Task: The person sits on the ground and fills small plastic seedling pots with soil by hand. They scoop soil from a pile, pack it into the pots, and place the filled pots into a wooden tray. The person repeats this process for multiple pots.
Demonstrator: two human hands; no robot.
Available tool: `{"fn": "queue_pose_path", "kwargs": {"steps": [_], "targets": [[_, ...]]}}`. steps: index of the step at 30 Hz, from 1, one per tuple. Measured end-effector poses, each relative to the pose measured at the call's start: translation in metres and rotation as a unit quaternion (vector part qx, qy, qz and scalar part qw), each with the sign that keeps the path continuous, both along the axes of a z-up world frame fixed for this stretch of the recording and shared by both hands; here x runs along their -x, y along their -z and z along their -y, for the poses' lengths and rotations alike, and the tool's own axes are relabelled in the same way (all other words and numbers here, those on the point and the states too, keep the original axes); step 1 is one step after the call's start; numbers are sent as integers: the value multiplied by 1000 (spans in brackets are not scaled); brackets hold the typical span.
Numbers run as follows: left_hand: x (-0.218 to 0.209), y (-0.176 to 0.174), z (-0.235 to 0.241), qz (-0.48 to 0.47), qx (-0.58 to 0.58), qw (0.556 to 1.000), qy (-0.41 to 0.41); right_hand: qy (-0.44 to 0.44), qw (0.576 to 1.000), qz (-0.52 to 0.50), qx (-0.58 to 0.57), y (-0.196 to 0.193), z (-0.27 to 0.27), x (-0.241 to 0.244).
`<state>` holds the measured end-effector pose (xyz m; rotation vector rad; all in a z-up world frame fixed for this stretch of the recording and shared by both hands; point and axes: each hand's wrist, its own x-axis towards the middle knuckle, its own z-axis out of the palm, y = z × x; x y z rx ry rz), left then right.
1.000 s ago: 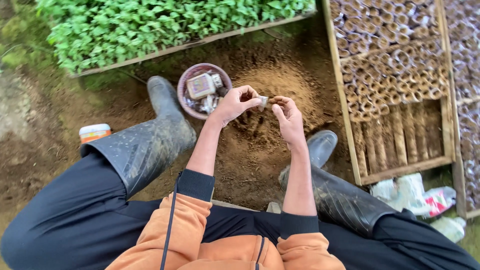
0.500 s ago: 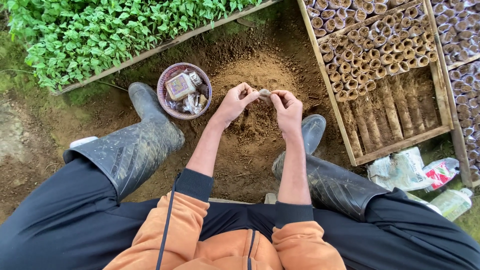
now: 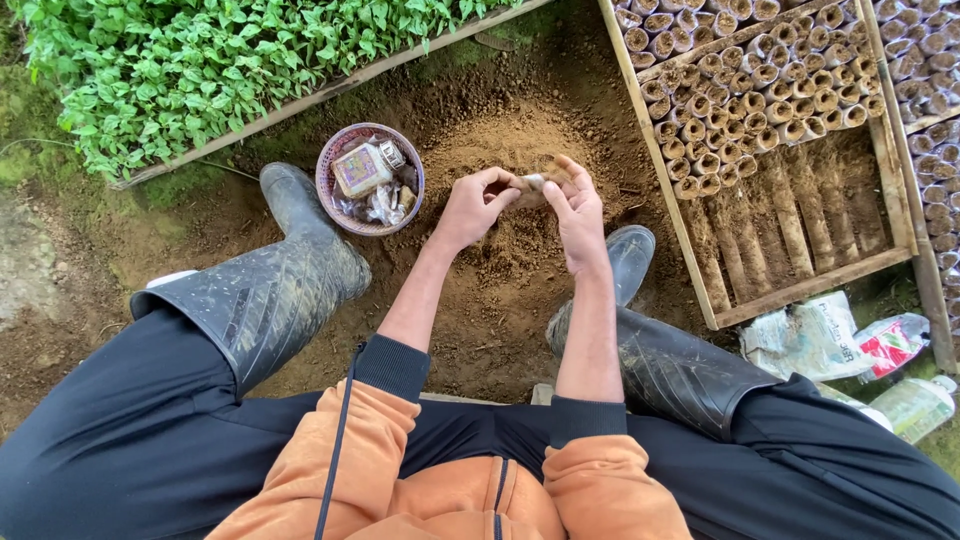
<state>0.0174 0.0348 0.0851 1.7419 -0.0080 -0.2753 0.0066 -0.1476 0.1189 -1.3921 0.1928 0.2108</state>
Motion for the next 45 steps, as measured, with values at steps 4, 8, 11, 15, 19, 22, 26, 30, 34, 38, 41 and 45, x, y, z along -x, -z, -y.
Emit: {"fn": "queue_pose_path", "kwargs": {"steps": [4,8,11,15,19,22,26,30,34,38,41,45], "targets": [[-2,-5,-7,74,-61,995,40,-75,989,55,111,14,6,-2],[-3,-5,-13,142,-115,981,64,-94,950,155,254,65,11,-7],[-3,8,-16,150,-143,977,42,-80,952,132,265,66,7,-5],[-4,36,-13,-68,-78,994,-35,12,981,53,185,51,-3,0],[2,13,-6,-203,82,973,-79,47,988,44,141,37,-7,3],[4,12,1,-222,195,948,-113,64,991,32,114,37,-9,5],[1,14,3,-219,216,938,-160,71,992,12,102,40,-11,3],[2,14,1,-211,217,937,-174,96,994,-13,53,40,-15,0],[0,14,2,-218,211,933,-193,112,993,-21,34,39,-17,1],[-2,14,4,-222,244,923,-196,124,991,-23,32,46,-15,0],[-2,19,4,-220,244,925,-190,126,991,-21,40,52,-14,0],[0,28,5,-221,242,926,-186,122,991,-19,56,57,-17,2]]}}
